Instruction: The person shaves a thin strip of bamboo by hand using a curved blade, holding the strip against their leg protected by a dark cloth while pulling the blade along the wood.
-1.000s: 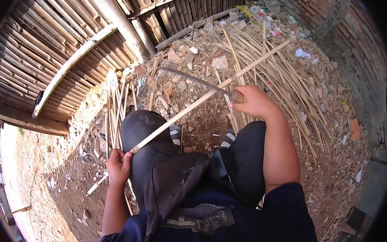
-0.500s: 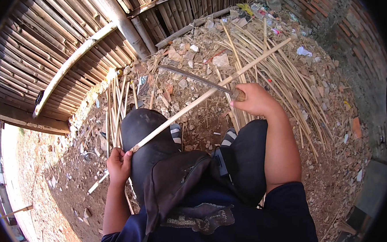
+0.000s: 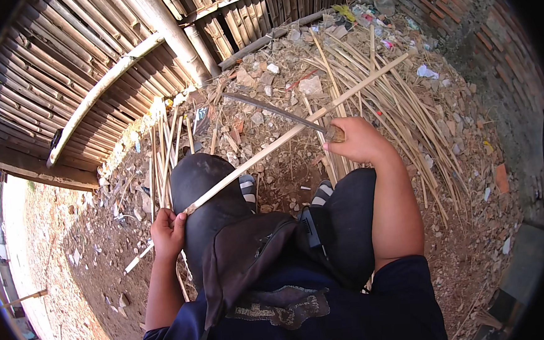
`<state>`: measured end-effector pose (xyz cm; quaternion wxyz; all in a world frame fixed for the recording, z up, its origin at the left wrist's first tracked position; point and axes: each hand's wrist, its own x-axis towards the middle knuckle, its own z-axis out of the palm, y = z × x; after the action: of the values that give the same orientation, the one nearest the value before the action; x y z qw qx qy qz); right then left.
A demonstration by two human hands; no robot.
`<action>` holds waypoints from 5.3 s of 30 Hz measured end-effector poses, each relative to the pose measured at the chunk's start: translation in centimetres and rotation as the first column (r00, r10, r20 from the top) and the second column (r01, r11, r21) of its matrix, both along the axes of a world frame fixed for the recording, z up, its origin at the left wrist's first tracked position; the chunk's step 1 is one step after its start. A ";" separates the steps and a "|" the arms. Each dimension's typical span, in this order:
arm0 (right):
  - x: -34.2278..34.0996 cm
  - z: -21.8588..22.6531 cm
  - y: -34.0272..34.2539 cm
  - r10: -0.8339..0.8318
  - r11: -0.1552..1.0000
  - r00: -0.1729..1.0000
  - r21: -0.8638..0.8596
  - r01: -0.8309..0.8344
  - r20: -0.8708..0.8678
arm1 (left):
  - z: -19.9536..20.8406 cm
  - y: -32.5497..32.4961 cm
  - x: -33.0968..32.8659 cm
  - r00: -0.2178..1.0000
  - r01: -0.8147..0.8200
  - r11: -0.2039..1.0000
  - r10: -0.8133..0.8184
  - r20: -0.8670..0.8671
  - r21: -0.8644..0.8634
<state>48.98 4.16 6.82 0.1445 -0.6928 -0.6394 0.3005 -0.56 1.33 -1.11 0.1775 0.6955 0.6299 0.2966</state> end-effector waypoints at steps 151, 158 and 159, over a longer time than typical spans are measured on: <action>3.0 -2.4 0.0 -0.078 0.954 0.994 0.283 0.096 -0.075 | 0.0 0.4 0.0 0.999 -0.028 0.999 0.028 -0.035 -0.014; -0.5 0.2 -0.4 -0.086 0.993 0.990 0.087 0.076 0.113 | -0.1 0.3 -0.1 1.000 -0.015 1.000 0.015 -0.017 0.024; -1.0 0.2 -0.5 -0.038 0.993 0.990 0.114 0.023 0.134 | -0.1 0.4 -0.1 1.000 -0.014 1.000 0.015 -0.017 0.021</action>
<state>47.96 3.65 7.06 0.1440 -0.7120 -0.6531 0.2140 -0.71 1.69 -1.25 0.1625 0.6953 0.6334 0.2984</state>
